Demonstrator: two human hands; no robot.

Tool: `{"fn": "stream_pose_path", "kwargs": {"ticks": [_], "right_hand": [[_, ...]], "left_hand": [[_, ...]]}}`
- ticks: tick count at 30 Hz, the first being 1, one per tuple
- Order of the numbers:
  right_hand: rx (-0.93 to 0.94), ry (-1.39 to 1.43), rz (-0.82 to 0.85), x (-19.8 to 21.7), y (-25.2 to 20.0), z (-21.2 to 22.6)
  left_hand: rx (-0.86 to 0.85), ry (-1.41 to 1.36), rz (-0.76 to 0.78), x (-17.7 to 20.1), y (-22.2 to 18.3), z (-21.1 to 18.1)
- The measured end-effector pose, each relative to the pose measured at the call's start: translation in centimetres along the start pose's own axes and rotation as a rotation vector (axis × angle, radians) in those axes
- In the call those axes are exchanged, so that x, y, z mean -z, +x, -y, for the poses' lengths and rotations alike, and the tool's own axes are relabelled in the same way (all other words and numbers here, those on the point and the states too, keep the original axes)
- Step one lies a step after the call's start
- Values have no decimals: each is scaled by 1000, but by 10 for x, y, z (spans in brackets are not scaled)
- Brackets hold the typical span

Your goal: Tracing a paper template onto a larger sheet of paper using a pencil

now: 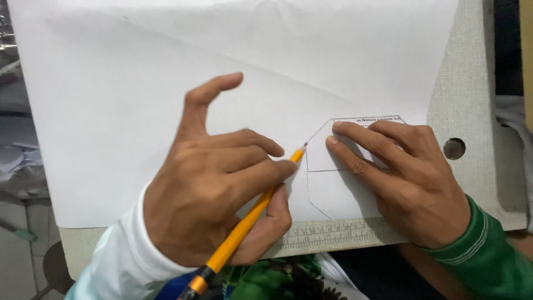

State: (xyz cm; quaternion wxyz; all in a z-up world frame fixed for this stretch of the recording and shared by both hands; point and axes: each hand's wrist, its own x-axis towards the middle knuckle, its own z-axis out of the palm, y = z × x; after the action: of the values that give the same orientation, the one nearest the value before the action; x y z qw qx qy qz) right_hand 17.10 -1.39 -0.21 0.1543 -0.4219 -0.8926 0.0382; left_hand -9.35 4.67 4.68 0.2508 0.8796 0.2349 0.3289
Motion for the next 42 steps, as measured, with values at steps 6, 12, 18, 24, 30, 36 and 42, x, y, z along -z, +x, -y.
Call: {"fn": "stream_pose_path", "kwargs": {"ticks": [6,12,18,24,30,36,42], "right_hand": [[-7,14,-19,-2,0,2],[34,13,-10,-2,0,1],[83,-66,-40,-5,-3,-1],[83,-101,-63,-4,-4,-1],[84,-106,-69,-5,-4,0],[72,-112,-68,-4,-3,1],[84,-129,-67,-4,-3,0]], "left_hand": [[0,144,-34,-1,-2,4],[-3,151,-40,-4,-2,3],[48,266,-79,-10,-11,-26],[162,391,-256,-42,-28,-49],[185,466,-322,-60,-32,-53],[171,475,-326,-64,-32,-51],[161,463,-326,-66,-30,-52]]}}
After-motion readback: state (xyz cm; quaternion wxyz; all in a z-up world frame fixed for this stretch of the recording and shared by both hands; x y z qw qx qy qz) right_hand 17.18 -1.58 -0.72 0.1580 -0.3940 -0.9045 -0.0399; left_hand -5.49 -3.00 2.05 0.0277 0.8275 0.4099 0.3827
